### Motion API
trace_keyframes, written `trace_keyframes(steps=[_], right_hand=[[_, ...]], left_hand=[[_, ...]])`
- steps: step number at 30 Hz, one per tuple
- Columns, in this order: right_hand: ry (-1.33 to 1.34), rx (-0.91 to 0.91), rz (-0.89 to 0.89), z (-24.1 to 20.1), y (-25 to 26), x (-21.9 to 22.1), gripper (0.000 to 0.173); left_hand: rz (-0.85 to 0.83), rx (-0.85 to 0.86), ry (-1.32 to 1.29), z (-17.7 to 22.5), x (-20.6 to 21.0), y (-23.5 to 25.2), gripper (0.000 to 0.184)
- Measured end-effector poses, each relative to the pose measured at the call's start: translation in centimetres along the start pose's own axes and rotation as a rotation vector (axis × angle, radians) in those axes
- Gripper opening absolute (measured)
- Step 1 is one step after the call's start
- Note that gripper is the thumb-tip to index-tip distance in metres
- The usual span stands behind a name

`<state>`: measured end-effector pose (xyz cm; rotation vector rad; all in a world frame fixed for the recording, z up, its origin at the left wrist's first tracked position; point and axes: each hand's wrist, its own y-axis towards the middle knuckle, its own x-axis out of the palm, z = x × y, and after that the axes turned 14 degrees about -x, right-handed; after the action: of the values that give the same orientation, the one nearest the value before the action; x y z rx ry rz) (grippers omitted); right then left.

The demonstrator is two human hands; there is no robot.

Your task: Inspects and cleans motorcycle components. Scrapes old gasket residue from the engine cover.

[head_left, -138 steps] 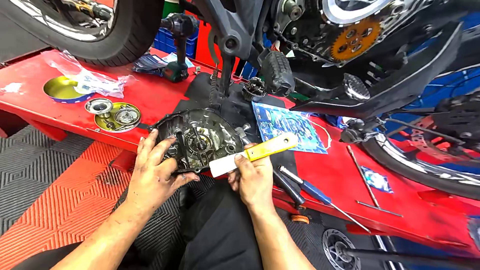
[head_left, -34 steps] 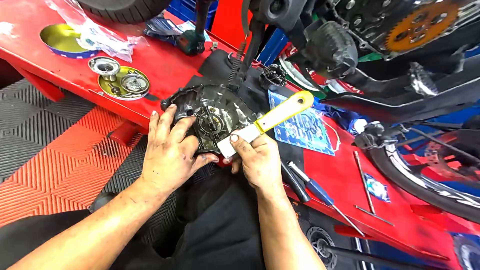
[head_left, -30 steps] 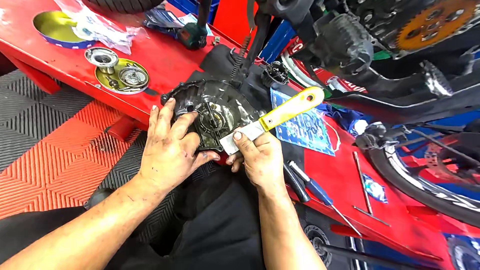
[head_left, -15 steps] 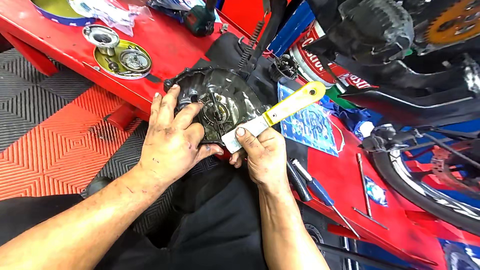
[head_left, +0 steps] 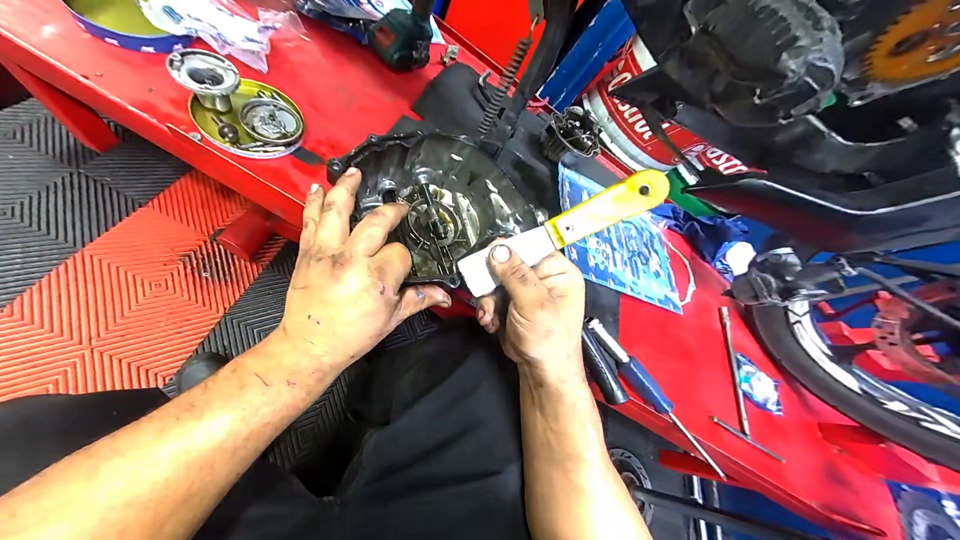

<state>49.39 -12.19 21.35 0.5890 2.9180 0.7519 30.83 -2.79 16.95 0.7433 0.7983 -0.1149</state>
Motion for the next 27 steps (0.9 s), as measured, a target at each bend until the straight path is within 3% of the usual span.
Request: trace_keyframes(steps=[4,7,12,16,20,24,27], right_hand=[[-0.048,-0.026,-0.047,0.1,-0.4,0.5,0.006],[-0.119,-0.058,-0.154,0.0,-0.5,1.0,0.006],[-0.075,-0.055,0.033,0.3,-0.4,1.1,0.007],[-0.187,-0.061,-0.100,0.0,-0.9,1.2,0.007],[-0.112,-0.067,0.020,0.1,-0.2,1.0,0.006],[-0.109,-0.057,-0.137,0.2,-0.6,0.3,0.007],[-0.026,-0.009,-0.015,0.4,-0.5,0.1,0.007]], left_hand=[[-0.001,0.007,0.005,-0.1,0.1,-0.1,0.062],[-0.027,0.005,0.012,0.0,0.0,0.0,0.051],[-0.011,-0.010,0.007,0.1,0.0,0.0,0.064],[-0.026,-0.005,0.013,0.0,0.1,0.0,0.052],[-0.027,-0.014,0.014,0.2,0.0,0.1,0.064],[-0.048,0.065,-0.059,-1.2,-0.8,0.3,0.063],[-0.074,0.167,-0.116,-4.3,-2.9,1.8,0.088]])
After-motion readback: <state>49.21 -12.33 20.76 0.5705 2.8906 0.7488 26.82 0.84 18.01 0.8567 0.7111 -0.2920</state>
